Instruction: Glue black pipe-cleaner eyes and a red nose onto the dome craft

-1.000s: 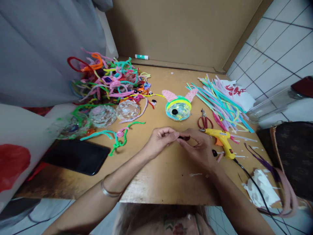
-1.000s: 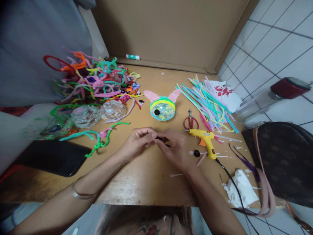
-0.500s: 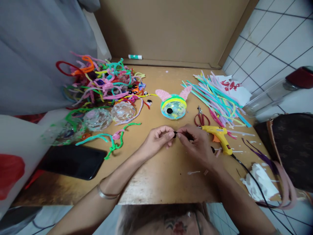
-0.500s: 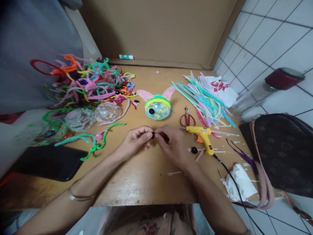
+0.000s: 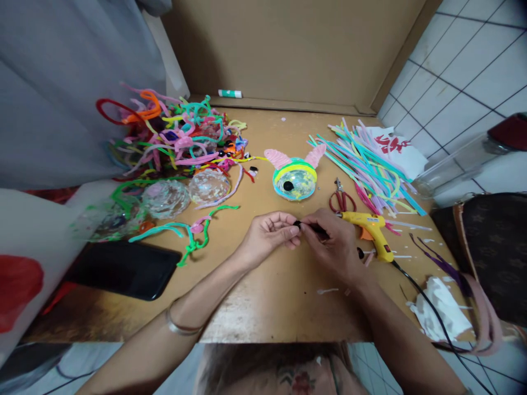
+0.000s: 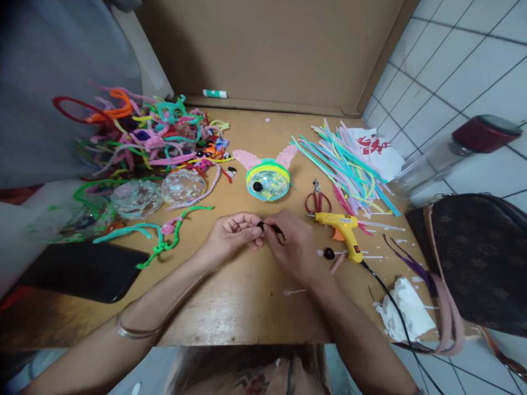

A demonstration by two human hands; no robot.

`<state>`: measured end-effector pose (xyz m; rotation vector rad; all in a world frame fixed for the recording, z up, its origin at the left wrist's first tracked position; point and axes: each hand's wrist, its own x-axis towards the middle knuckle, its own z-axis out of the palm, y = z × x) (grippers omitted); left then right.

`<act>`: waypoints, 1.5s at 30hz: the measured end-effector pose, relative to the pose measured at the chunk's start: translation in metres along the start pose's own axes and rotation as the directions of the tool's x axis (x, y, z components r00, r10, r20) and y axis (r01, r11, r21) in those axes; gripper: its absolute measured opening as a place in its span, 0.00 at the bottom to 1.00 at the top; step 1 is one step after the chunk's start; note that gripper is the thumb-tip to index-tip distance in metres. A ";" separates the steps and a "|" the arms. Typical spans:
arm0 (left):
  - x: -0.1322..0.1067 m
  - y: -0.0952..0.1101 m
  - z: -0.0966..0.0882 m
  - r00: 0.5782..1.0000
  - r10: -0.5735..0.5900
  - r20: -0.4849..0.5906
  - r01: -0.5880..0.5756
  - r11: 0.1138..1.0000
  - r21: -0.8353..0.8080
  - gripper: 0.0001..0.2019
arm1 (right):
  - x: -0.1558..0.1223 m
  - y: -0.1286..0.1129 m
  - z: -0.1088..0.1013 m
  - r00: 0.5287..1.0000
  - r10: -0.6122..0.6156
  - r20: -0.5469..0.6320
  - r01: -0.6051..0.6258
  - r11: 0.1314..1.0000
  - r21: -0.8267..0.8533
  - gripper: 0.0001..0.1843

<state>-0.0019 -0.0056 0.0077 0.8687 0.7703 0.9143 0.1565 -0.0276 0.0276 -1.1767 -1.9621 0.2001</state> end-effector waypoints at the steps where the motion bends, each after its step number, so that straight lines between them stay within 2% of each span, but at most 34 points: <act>1: 0.000 0.000 0.000 1.000 -0.001 -0.001 0.001 1.000 -0.004 0.14 | -0.001 0.000 0.000 1.000 -0.014 -0.007 0.014 1.000 -0.012 0.06; 7: -0.001 0.000 0.001 1.000 0.001 -0.023 -0.001 1.000 0.011 0.14 | -0.003 0.002 0.002 0.999 -0.045 -0.015 0.044 0.997 -0.058 0.06; 13: 0.000 -0.003 -0.001 1.000 -0.004 -0.011 0.005 0.998 0.063 0.14 | -0.004 0.001 0.000 0.993 -0.030 -0.112 0.025 0.999 -0.039 0.05; 22: 0.000 0.000 0.000 1.000 -0.014 0.000 0.014 0.995 0.101 0.17 | -0.005 0.004 0.004 0.994 -0.046 -0.099 0.043 0.998 -0.036 0.05; 37: 0.001 -0.004 -0.002 1.000 -0.019 -0.021 0.020 1.000 0.011 0.14 | -0.006 0.004 0.007 0.992 -0.100 -0.082 0.096 0.994 -0.044 0.07; 45: -0.001 -0.002 0.002 0.992 -0.075 -0.099 0.064 0.992 -0.110 0.13 | -0.007 0.003 0.006 0.999 -0.054 0.011 0.054 0.997 -0.053 0.07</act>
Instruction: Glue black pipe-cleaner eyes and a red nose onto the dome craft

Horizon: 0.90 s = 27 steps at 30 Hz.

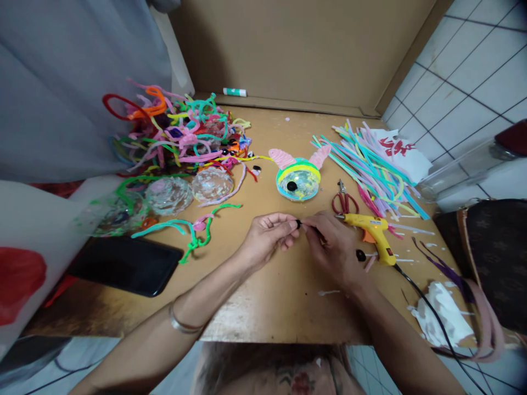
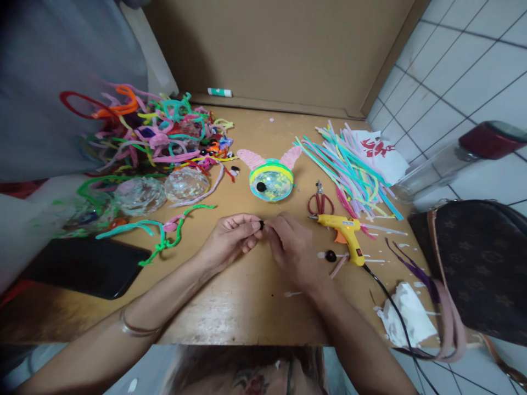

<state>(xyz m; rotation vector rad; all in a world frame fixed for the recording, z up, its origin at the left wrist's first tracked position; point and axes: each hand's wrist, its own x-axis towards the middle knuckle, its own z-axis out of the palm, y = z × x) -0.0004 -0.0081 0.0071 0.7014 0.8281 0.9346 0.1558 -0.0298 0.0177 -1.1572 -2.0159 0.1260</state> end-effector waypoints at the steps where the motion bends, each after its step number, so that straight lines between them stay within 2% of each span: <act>1: 0.000 -0.001 0.000 1.000 -0.003 -0.012 0.003 1.000 -0.024 0.13 | -0.001 0.000 0.001 1.000 0.004 0.009 -0.004 1.000 -0.006 0.07; 10: -0.001 -0.005 0.004 0.997 -0.023 -0.067 0.009 0.980 -0.200 0.13 | -0.007 0.000 0.012 1.000 -0.005 -0.002 0.005 0.997 -0.081 0.03; 14: -0.003 -0.007 0.006 0.998 -0.035 -0.047 0.022 0.969 -0.247 0.13 | -0.008 0.002 0.015 0.999 -0.045 -0.019 0.044 0.995 -0.089 0.09; 19: -0.003 -0.010 0.007 0.997 -0.078 -0.029 0.065 0.948 -0.312 0.11 | -0.008 0.003 0.016 0.997 -0.070 -0.032 0.066 0.991 -0.119 0.08; 27: -0.001 -0.009 0.006 0.988 -0.153 0.009 0.145 0.915 -0.375 0.10 | -0.003 0.008 0.013 0.999 -0.034 -0.016 0.034 0.999 0.031 0.05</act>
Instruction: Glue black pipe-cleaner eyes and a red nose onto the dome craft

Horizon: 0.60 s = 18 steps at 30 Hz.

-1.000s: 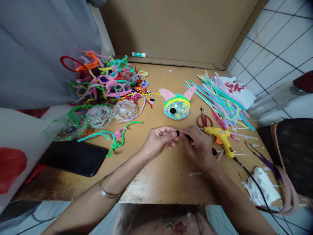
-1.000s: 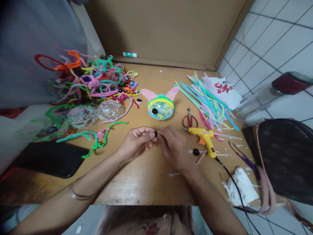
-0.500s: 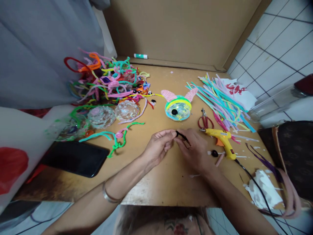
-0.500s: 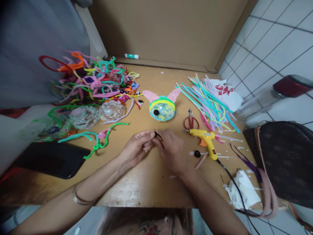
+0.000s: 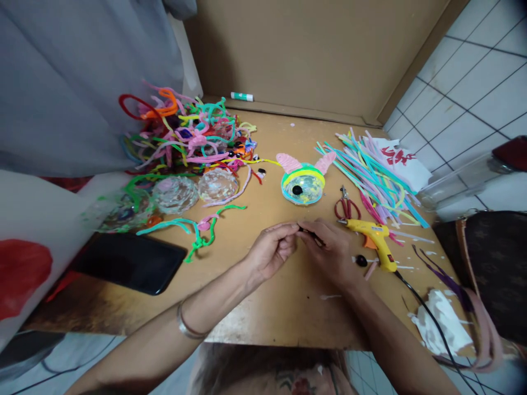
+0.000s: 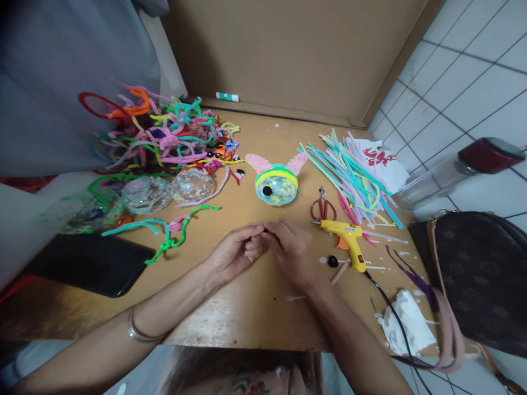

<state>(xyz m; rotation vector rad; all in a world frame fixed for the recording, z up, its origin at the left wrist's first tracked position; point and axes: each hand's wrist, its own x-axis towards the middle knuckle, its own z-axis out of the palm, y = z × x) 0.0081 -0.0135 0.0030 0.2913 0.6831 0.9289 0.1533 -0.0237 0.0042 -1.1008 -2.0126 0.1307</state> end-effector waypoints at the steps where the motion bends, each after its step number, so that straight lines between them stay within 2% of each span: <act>1: 0.000 0.000 0.000 1.000 -0.004 0.001 0.004 1.000 0.003 0.10 | 0.001 0.000 -0.001 1.000 0.001 -0.008 -0.001 1.000 0.013 0.05; 8: -0.004 0.004 0.004 0.998 0.042 0.036 -0.044 0.997 0.059 0.12 | 0.005 0.000 -0.007 0.998 0.051 -0.039 -0.045 0.991 0.129 0.06; 12: -0.006 0.006 0.004 0.996 0.064 0.065 -0.073 0.987 0.146 0.14 | 0.006 0.000 -0.009 0.997 0.078 -0.007 -0.075 0.975 0.209 0.06; 15: -0.006 0.006 0.005 0.989 0.136 0.056 -0.146 0.956 0.256 0.13 | 0.006 -0.002 -0.011 0.995 0.092 0.036 -0.098 0.974 0.204 0.06; 18: -0.005 0.005 0.005 0.974 0.227 0.009 -0.220 0.933 0.285 0.14 | 0.008 -0.004 -0.013 0.995 0.088 0.045 -0.094 0.982 0.161 0.06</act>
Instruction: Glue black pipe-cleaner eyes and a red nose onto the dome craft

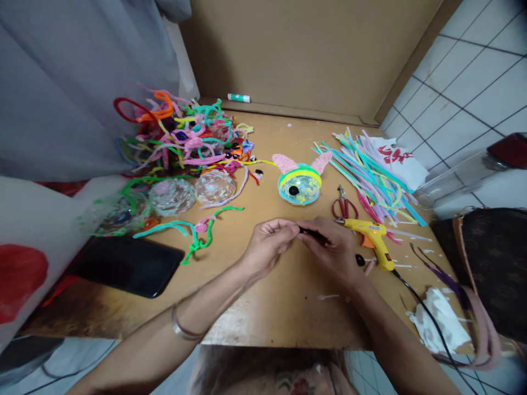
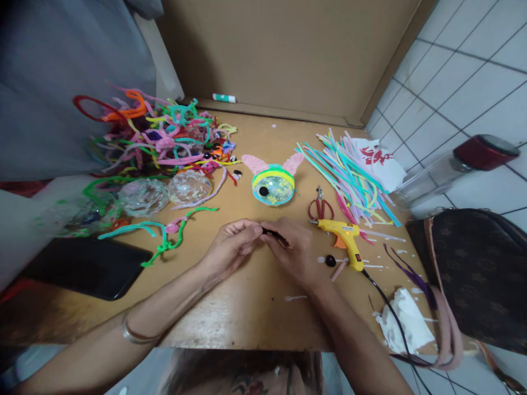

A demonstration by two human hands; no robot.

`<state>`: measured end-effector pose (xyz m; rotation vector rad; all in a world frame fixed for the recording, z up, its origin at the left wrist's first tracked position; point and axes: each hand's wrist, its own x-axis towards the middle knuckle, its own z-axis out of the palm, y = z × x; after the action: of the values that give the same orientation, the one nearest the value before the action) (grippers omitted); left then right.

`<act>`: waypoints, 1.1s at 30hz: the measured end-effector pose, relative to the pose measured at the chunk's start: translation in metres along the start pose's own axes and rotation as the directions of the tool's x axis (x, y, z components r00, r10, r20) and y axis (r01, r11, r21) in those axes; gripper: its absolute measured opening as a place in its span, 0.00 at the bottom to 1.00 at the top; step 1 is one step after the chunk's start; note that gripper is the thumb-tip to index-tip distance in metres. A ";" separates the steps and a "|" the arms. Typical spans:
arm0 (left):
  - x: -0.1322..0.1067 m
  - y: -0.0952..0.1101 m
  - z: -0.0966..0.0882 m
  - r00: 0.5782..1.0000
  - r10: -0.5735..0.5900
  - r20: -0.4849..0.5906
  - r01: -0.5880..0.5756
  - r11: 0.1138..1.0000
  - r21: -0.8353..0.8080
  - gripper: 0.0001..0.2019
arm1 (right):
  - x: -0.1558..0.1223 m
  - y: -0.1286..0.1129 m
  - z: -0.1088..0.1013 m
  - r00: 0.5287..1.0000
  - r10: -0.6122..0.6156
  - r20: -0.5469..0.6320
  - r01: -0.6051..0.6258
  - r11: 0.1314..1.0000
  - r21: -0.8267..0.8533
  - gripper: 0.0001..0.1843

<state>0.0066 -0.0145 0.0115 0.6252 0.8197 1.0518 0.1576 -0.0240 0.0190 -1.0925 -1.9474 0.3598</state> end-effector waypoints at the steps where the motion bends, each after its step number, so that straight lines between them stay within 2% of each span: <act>1: 0.000 0.000 0.000 1.000 0.012 -0.021 -0.013 1.000 -0.008 0.14 | 0.000 -0.001 0.000 1.000 -0.007 -0.008 0.007 1.000 -0.014 0.06; 5: 0.001 -0.002 0.001 0.998 0.002 -0.056 -0.006 0.998 -0.060 0.14 | 0.000 -0.003 0.003 0.997 -0.050 -0.064 0.044 0.996 -0.082 0.05; 10: 0.001 -0.004 0.001 0.996 -0.028 -0.079 0.018 0.991 -0.131 0.14 | -0.005 -0.009 0.017 0.991 -0.061 -0.123 0.037 0.982 -0.188 0.06; 15: 0.001 -0.007 0.002 0.990 -0.065 -0.129 0.036 0.976 -0.216 0.16 | -0.009 -0.012 0.026 0.991 -0.062 -0.117 0.029 0.963 -0.267 0.04; 20: -0.002 -0.011 0.003 0.994 -0.082 -0.078 0.060 0.968 -0.245 0.17 | -0.007 -0.006 0.021 0.990 -0.088 -0.111 0.053 0.957 -0.285 0.04; 27: -0.002 -0.009 0.003 0.992 -0.107 -0.067 0.088 0.966 -0.242 0.15 | -0.008 0.002 0.017 0.992 -0.111 -0.062 0.090 0.956 -0.278 0.03; 33: -0.002 -0.006 0.002 1.000 -0.014 0.003 0.014 0.994 -0.104 0.13 | -0.003 0.001 0.006 0.990 -0.125 -0.067 0.108 0.971 -0.212 0.03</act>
<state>0.0107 -0.0183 0.0085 0.5311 0.7614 1.0742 0.1540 -0.0254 0.0132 -1.0997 -2.0001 0.0482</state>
